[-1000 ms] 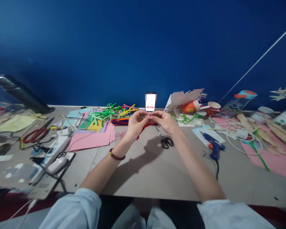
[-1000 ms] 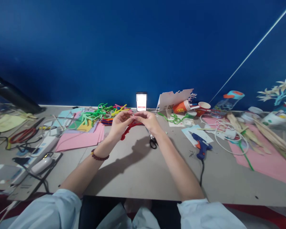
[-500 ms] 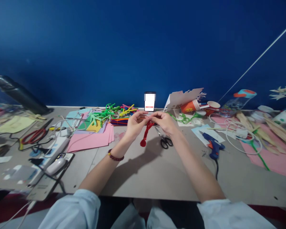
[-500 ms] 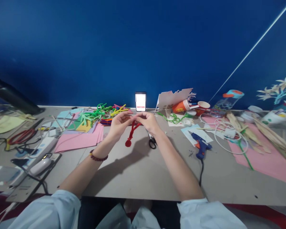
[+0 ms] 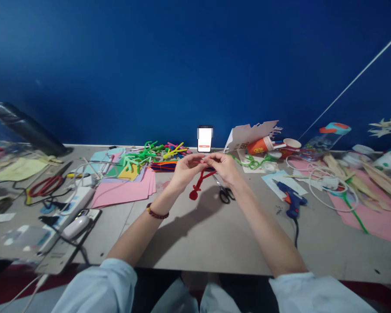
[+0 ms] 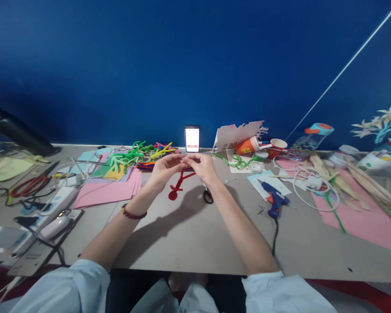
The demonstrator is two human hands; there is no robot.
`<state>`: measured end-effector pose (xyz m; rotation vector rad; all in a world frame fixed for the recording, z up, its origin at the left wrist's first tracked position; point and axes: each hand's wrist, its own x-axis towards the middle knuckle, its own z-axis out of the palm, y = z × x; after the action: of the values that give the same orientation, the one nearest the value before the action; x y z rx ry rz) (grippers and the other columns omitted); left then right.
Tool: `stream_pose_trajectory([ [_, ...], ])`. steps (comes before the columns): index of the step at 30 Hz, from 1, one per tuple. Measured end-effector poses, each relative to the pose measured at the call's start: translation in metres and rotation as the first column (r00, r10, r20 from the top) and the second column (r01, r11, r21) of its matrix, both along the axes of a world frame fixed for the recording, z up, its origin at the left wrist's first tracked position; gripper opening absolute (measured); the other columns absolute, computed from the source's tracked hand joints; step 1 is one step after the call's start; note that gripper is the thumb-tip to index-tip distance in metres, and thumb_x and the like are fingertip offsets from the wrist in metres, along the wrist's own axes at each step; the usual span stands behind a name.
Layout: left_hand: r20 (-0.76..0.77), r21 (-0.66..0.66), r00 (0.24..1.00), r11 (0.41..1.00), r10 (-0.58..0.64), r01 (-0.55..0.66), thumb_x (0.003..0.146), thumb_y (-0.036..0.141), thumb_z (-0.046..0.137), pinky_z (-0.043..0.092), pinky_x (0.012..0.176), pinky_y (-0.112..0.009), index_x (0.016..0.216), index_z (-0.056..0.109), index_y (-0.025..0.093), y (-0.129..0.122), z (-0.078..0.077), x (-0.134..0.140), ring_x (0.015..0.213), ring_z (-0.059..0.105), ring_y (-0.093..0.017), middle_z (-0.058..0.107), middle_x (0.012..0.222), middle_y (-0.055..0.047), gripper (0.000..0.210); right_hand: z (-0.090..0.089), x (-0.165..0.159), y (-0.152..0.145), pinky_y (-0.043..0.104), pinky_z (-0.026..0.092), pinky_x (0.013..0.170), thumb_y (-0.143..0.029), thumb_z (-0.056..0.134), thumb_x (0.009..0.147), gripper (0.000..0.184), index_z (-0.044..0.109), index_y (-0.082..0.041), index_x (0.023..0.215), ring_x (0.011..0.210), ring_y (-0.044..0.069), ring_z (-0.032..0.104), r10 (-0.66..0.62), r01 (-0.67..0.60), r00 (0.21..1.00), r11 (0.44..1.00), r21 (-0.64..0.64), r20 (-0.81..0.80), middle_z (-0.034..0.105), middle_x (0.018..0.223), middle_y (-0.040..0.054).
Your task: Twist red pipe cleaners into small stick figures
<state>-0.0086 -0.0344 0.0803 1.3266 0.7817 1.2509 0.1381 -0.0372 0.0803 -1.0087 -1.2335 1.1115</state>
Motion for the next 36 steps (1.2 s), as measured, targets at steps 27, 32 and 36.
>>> stream_pose_trajectory([
  [27,-0.297,0.629,0.917,0.777,0.266,-0.021,0.08,0.03,0.064,0.052,0.08,-0.035,0.087,0.072,0.023,0.013,0.008,-0.021,0.085,0.065,-0.018,0.071,0.087,-0.007,0.013,0.023,0.011,-0.017,0.041,0.036,0.083,-0.024,0.057,0.087,0.017,0.072,-0.029,0.09,0.086,0.024,0.054,-0.459,-0.037,0.582,0.809,0.586,0.671,0.072,0.087,0.0025],
  [32,-0.294,0.753,0.872,0.657,0.391,-0.041,0.083,0.029,0.06,0.051,0.082,-0.034,0.086,0.071,0.023,0.015,0.004,-0.022,0.085,0.065,-0.018,0.071,0.087,-0.007,0.013,0.025,0.012,-0.019,0.041,0.034,0.082,-0.026,0.056,0.088,0.017,0.072,-0.027,0.092,0.087,0.024,0.052,-0.492,-0.079,0.537,0.78,0.621,0.686,0.073,0.089,0.0027],
  [36,-0.306,0.804,0.83,0.593,0.466,-0.036,0.085,0.027,0.056,0.051,0.082,-0.033,0.085,0.07,0.022,0.014,-0.001,-0.022,0.086,0.064,-0.018,0.07,0.091,-0.008,0.015,0.026,0.012,-0.019,0.04,0.034,0.082,-0.028,0.053,0.09,0.019,0.072,-0.027,0.093,0.089,0.024,0.051,-0.478,-0.095,0.529,0.788,0.609,0.701,0.072,0.089,0.0035],
])
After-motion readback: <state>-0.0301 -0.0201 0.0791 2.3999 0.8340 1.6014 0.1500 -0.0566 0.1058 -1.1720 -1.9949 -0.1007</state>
